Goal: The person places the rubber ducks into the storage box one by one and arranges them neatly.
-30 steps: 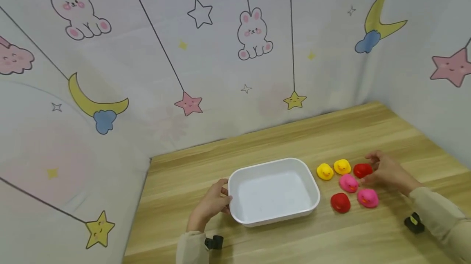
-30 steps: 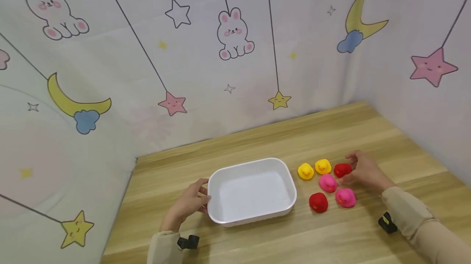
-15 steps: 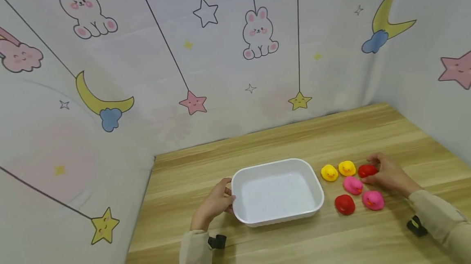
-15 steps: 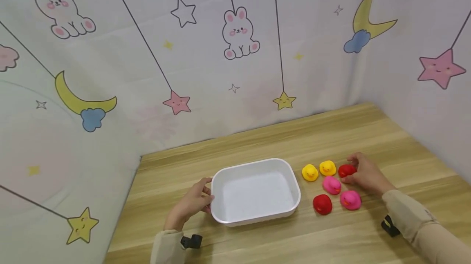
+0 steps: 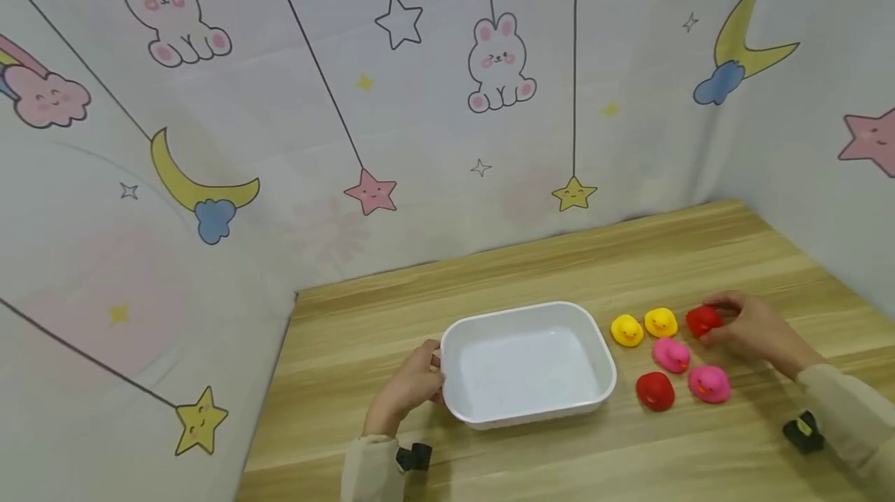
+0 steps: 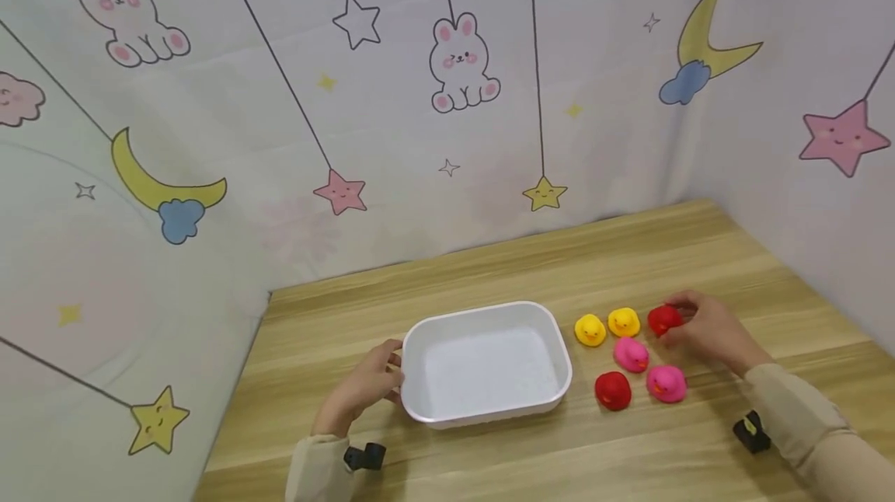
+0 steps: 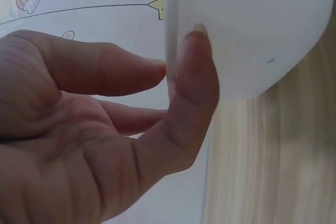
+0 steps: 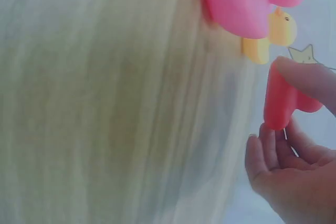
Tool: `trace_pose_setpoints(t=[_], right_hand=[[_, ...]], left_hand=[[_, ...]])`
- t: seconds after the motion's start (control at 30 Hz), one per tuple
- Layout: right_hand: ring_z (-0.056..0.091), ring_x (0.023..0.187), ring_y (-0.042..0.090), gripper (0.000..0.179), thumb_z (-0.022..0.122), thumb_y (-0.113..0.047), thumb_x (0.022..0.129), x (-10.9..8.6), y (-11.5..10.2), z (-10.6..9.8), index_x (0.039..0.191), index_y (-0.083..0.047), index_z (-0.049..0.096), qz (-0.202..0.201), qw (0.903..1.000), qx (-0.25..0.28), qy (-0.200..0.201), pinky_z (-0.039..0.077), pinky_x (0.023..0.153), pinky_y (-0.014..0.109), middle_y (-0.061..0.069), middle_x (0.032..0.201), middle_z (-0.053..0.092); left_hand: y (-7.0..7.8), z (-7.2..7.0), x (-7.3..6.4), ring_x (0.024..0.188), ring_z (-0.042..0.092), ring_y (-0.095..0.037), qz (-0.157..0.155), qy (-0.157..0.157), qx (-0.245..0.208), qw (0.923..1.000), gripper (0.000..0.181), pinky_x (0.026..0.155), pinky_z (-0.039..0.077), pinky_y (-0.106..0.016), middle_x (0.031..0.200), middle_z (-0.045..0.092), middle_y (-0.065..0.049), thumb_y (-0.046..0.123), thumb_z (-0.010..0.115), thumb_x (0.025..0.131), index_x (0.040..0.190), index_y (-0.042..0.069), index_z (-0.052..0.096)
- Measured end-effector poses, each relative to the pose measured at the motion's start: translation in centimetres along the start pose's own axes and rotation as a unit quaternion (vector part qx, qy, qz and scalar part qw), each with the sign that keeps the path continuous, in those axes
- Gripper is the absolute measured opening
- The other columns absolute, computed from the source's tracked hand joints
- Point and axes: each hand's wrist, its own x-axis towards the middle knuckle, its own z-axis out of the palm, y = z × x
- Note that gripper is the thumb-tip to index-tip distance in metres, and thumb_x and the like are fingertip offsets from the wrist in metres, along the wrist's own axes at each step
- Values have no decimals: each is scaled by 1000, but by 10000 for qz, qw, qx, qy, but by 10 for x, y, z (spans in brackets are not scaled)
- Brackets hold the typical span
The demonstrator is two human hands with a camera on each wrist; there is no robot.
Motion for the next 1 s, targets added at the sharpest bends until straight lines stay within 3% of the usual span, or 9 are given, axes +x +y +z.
trace_pose_setpoints(t=[0.13,0.3,0.4,0.57,1.0], right_hand=[[57,88,-11,72,84,-12,80,-1,-9,-1,134,18,48,-77,9988,481,-4,50,73,11,26,119,67],[62,89,-6,66,82,-9,83,-2,-22,-2,136,14,49,-164,9941,1068,-75,53,74,14,-13,106,70],[63,89,-3,51,81,-8,84,-3,-32,-3,129,3,59,-239,9916,1267,-74,54,74,15,-24,101,67],[67,90,0,40,81,-6,84,0,-54,-5,120,-12,65,-504,9868,1535,58,54,75,14,-20,101,71],[68,97,4,40,74,0,87,-4,-116,14,124,-14,68,-1000,9719,2110,-290,56,80,18,-13,107,73]], left_hand=[[-4,-6,-1,74,63,-30,-52,-62,-163,9998,58,63,62,-43,108,55,-31,-13,52,80,136,-21,39],[-8,-8,0,76,63,-29,-77,-103,-391,9992,56,64,62,-44,108,56,-30,-12,54,82,136,-21,40],[-8,-8,1,75,63,-27,-89,-101,-438,9989,56,63,62,-43,108,56,-29,-13,54,82,136,-21,40],[-8,-8,1,73,61,-25,-175,-47,-447,9988,55,63,63,-41,107,56,-28,-14,55,81,135,-19,43],[-8,-13,-3,71,62,-26,-210,-140,-552,9982,55,63,63,-39,107,55,-28,-16,55,81,134,-20,42]])
